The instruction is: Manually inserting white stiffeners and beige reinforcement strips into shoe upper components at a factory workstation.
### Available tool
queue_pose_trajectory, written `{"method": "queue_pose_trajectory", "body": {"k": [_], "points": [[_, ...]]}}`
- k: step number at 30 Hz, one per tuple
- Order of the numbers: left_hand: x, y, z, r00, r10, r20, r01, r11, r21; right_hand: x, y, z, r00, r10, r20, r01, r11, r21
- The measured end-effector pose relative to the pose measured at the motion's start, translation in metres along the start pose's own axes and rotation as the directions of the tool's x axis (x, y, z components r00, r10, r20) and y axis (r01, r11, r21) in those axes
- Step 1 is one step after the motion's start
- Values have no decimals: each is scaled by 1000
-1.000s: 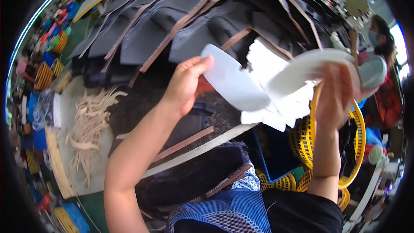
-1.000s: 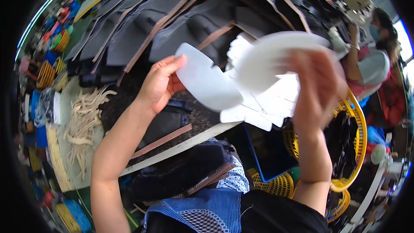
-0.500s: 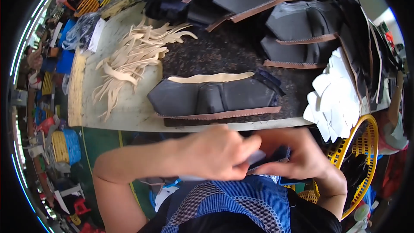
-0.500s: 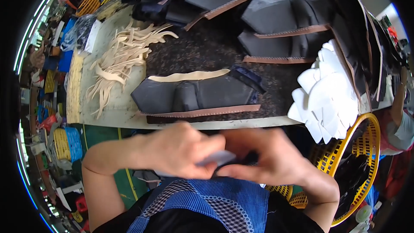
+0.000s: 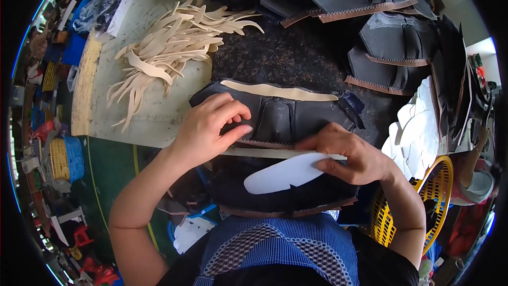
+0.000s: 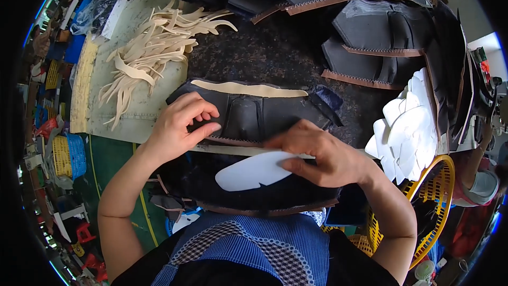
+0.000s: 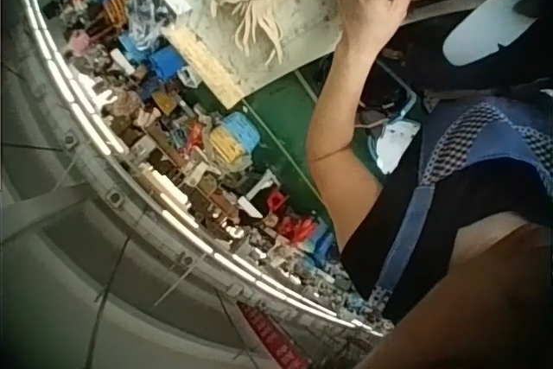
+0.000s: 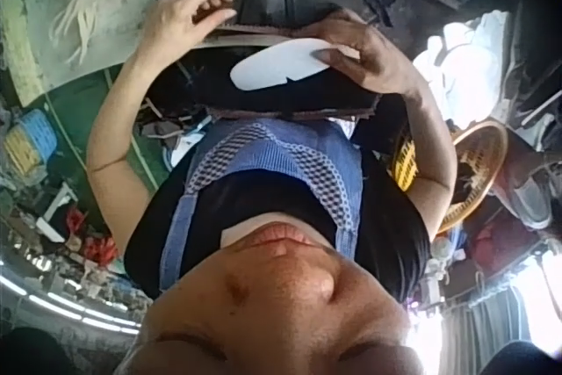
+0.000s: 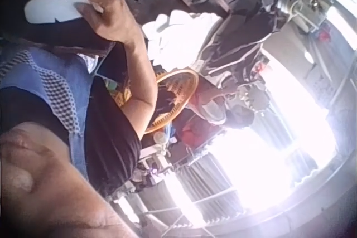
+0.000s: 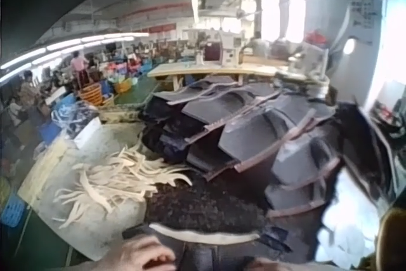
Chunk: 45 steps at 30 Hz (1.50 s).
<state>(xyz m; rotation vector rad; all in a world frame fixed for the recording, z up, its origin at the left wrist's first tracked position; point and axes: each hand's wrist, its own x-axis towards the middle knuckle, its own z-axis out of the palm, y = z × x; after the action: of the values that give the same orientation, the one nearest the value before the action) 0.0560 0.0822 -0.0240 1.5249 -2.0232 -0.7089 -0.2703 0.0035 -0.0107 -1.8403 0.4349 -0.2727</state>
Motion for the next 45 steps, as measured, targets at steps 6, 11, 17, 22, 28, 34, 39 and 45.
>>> {"method": "queue_pose_trajectory", "body": {"k": [6,11,17,22,28,34,39,45], "points": [[-27,-17,6,923,380,-62,-358,906,226,-32,-8,-11,992,122,-17,-120,929,-349],[-49,-3,-11,926,329,-185,-326,944,51,-70,-27,-26,981,96,-168,-117,986,-117],[-53,66,-22,835,-116,538,395,808,-438,-49,-39,36,963,194,-187,-179,979,96],[-34,53,-24,941,-21,337,161,904,-395,-24,-47,20,942,309,-130,-263,923,281],[35,4,-14,926,-341,163,377,851,-366,48,-5,-20,886,329,-326,-375,923,-90],[37,-8,-14,925,-315,210,372,859,-351,56,2,-22,867,427,-257,-463,881,-98],[47,0,-22,915,-330,234,328,943,50,61,13,-7,915,71,-396,-278,824,-494],[18,20,-25,981,189,-36,-173,949,264,24,-18,1,831,-319,-456,-192,606,-772]]}}
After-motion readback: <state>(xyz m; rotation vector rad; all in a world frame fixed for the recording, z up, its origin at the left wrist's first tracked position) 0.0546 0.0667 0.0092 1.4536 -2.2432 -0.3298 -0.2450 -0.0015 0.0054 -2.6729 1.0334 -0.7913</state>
